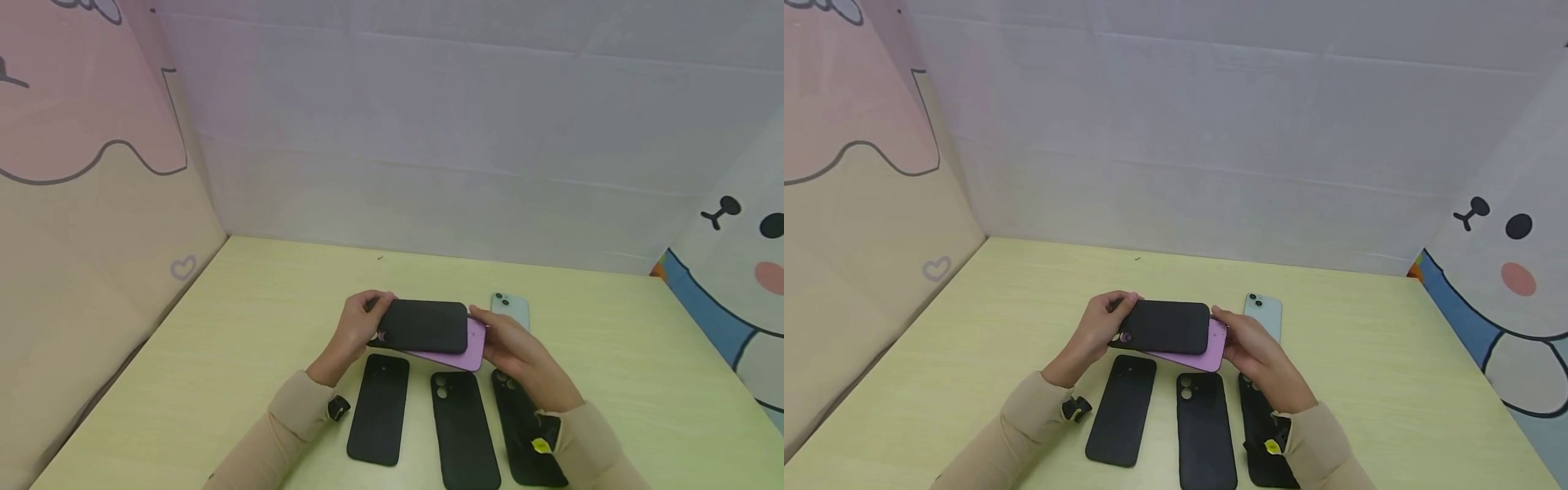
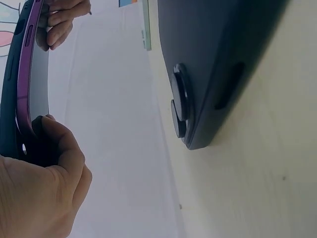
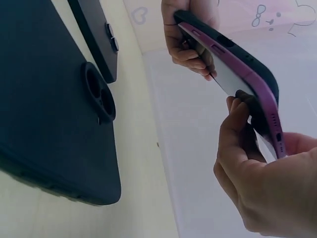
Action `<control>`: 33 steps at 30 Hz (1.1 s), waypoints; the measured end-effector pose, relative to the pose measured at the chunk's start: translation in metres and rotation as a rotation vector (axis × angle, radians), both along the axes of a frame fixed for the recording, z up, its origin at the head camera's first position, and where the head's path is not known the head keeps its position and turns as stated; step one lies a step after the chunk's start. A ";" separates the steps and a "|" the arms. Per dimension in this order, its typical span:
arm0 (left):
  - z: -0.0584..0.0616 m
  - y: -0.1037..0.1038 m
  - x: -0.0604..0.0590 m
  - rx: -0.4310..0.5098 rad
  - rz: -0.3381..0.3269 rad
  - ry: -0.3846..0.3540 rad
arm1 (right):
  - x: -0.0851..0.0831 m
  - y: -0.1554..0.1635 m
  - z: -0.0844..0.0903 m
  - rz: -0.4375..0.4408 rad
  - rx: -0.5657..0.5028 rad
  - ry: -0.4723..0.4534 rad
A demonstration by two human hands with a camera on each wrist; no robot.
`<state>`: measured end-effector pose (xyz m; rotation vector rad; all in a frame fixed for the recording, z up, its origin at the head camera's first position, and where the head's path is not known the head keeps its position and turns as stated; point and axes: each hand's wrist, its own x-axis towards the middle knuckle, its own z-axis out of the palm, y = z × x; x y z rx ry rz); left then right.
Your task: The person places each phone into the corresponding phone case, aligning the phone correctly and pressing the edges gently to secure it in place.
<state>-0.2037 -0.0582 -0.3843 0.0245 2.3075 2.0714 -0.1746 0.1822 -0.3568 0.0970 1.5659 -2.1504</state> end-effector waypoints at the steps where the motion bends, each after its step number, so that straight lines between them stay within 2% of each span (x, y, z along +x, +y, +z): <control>1: 0.000 -0.001 -0.001 0.006 0.001 0.000 | 0.001 0.001 0.000 0.013 -0.014 0.016; 5: 0.000 -0.002 -0.002 0.030 0.001 0.010 | 0.003 0.006 0.001 0.051 -0.070 0.074; 13: 0.000 -0.002 -0.002 0.043 -0.032 0.016 | 0.004 0.007 0.000 0.039 -0.122 0.120; 19: 0.000 0.000 -0.001 0.011 -0.041 0.032 | 0.005 0.005 -0.001 0.013 -0.171 0.098; 24: -0.002 0.004 0.001 -0.009 -0.022 0.048 | 0.006 0.002 0.000 -0.024 -0.188 0.064; 33: -0.002 0.009 0.004 -0.021 0.009 0.103 | 0.011 -0.007 0.004 -0.037 -0.180 0.034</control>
